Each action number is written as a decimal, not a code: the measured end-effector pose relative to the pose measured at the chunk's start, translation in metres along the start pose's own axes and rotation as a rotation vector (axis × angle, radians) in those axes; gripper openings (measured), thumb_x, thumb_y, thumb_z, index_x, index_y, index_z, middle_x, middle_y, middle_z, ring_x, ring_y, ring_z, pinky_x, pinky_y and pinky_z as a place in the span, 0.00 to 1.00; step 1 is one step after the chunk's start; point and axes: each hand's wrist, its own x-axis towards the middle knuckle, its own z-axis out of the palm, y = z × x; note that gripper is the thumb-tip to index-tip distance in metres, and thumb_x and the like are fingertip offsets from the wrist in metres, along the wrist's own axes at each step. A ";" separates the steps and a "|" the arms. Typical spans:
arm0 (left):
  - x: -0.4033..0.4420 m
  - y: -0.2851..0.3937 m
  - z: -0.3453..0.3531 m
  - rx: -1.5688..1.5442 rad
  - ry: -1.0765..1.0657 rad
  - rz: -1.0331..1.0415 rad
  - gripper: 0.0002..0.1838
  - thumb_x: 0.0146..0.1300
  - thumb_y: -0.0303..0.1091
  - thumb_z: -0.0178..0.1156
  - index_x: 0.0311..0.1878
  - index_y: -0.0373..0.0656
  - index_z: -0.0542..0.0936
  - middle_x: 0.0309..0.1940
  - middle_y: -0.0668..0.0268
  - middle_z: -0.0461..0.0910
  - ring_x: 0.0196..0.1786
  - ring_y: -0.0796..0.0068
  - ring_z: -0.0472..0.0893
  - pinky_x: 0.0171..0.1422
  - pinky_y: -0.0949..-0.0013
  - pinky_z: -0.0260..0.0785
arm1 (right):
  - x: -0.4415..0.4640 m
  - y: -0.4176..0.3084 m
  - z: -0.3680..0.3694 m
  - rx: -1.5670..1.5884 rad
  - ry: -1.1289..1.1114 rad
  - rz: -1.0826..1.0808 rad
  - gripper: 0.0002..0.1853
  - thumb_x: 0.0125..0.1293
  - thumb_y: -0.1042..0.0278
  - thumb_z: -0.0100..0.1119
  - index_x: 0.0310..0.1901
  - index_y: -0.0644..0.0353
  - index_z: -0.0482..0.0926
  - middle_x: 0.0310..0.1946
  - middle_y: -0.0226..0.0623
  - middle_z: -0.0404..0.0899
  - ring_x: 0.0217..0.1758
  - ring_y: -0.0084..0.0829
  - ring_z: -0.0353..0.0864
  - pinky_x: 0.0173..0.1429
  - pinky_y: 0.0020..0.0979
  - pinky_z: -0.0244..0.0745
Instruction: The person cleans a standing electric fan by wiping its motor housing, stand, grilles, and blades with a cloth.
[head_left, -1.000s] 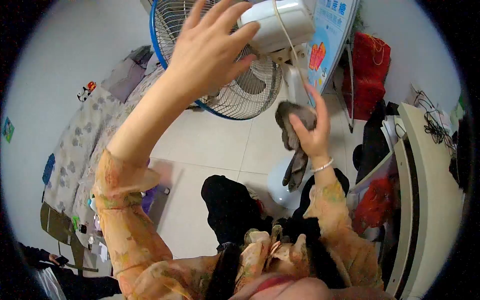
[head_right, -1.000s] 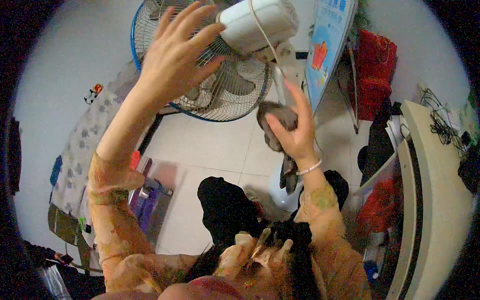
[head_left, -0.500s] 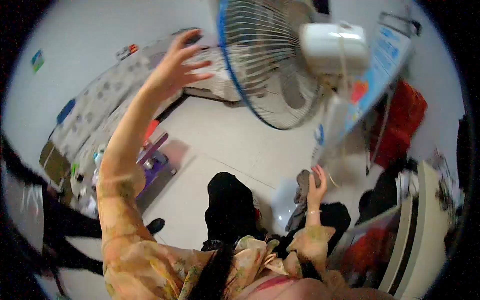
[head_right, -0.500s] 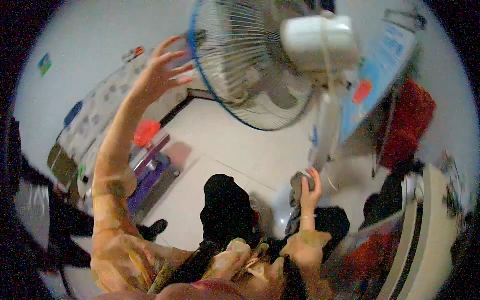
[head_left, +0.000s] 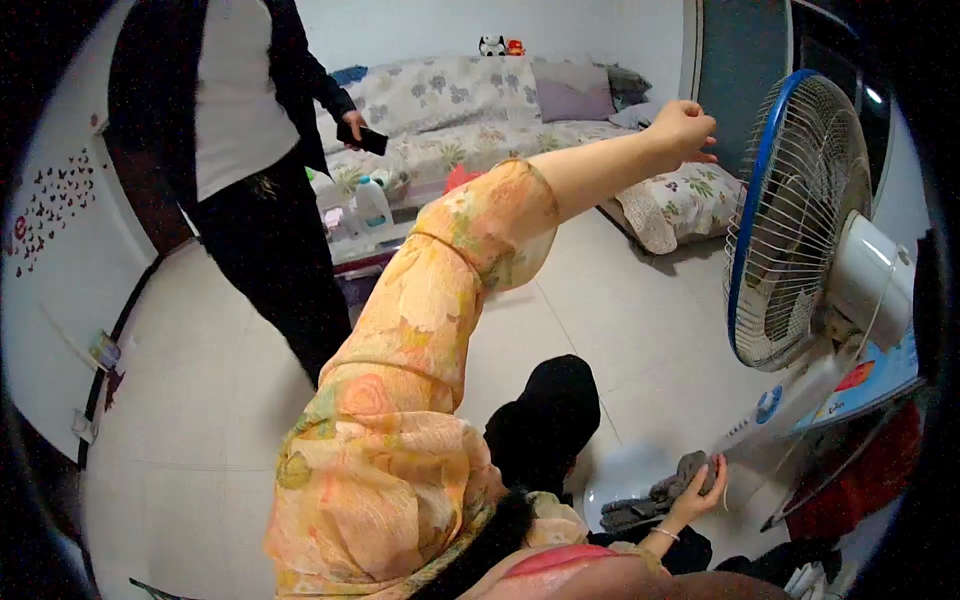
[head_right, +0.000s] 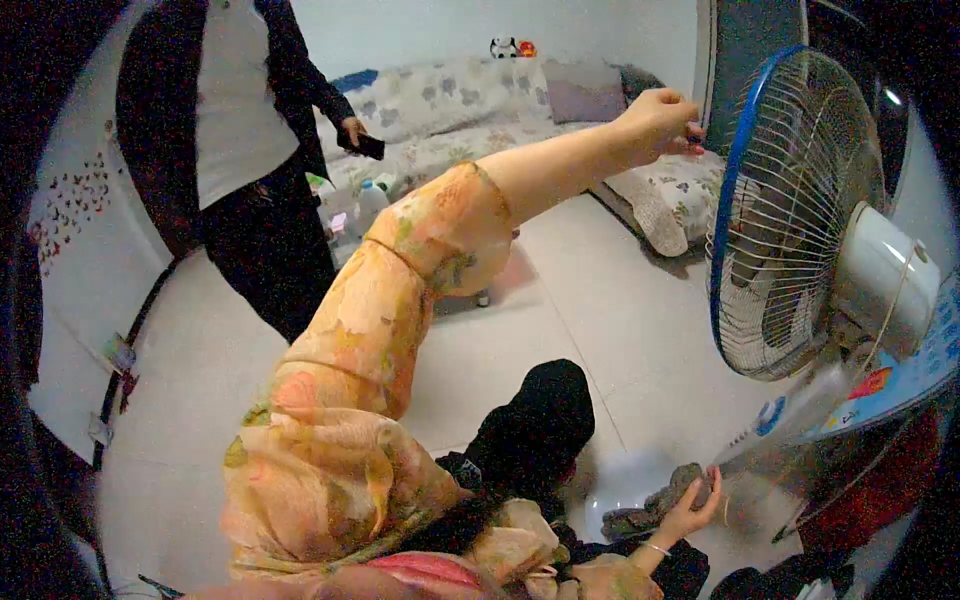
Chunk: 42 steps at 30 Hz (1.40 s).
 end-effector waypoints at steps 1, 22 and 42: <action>-0.003 0.001 0.001 0.023 0.010 0.014 0.08 0.66 0.27 0.52 0.45 0.34 0.70 0.41 0.54 0.72 0.45 0.62 0.78 0.44 0.58 0.84 | 0.001 -0.001 -0.001 -0.002 -0.004 0.006 0.17 0.70 0.72 0.53 0.59 0.66 0.75 0.55 0.44 0.78 0.57 0.37 0.76 0.63 0.37 0.68; -0.266 -0.009 0.025 1.037 -0.375 1.548 0.30 0.50 0.37 0.64 0.60 0.43 0.75 0.45 0.64 0.79 0.53 0.67 0.78 0.63 0.56 0.68 | -0.019 -0.028 -0.019 0.579 0.165 0.047 0.27 0.73 0.52 0.44 0.64 0.66 0.69 0.49 0.42 0.81 0.52 0.30 0.79 0.60 0.34 0.71; -0.235 0.006 0.118 0.887 -1.259 1.735 0.38 0.48 0.46 0.67 0.64 0.47 0.70 0.59 0.59 0.72 0.62 0.51 0.73 0.70 0.48 0.61 | 0.017 -0.057 -0.025 1.426 0.193 0.613 0.22 0.73 0.54 0.46 0.59 0.61 0.70 0.36 0.36 0.76 0.35 0.30 0.78 0.40 0.34 0.80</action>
